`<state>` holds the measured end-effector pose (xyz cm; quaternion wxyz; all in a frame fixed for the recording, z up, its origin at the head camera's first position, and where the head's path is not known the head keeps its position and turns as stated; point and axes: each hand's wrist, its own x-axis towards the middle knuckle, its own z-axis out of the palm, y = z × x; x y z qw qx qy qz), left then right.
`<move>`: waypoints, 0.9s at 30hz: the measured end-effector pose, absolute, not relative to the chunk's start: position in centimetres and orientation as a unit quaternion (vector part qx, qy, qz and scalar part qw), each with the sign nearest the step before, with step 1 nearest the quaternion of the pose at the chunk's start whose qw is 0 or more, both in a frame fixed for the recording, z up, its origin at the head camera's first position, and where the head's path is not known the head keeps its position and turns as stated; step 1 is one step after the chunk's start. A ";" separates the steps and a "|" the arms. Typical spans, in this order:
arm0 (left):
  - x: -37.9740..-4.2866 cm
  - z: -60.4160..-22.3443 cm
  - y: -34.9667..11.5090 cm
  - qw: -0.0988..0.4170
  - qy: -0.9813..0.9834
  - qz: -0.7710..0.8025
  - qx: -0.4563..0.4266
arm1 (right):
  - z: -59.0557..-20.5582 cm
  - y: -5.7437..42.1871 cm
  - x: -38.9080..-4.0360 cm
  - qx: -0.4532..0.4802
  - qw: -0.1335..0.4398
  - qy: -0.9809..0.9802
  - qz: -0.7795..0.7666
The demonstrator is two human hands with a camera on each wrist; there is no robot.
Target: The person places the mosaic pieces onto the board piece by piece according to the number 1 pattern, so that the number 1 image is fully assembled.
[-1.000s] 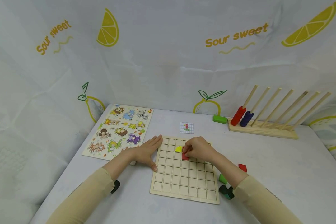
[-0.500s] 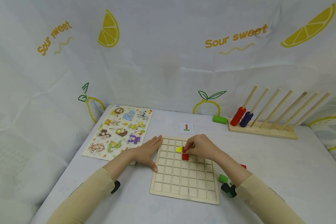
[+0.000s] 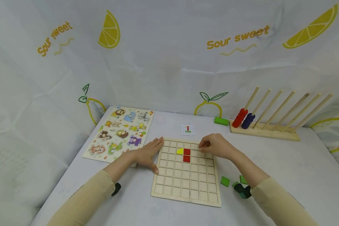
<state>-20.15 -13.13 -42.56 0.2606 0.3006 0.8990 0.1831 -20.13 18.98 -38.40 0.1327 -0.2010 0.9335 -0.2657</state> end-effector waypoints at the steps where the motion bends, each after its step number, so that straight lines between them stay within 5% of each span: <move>1: -20.2 -42.6 -13.1 0.261 0.899 0.183 0.300 | -38.4 19.3 -20.2 -0.196 0.136 0.934 -0.265; 27: -20.1 -42.4 -13.2 0.263 0.895 0.190 0.307 | -38.0 30.7 -19.6 -0.162 0.208 0.929 -0.260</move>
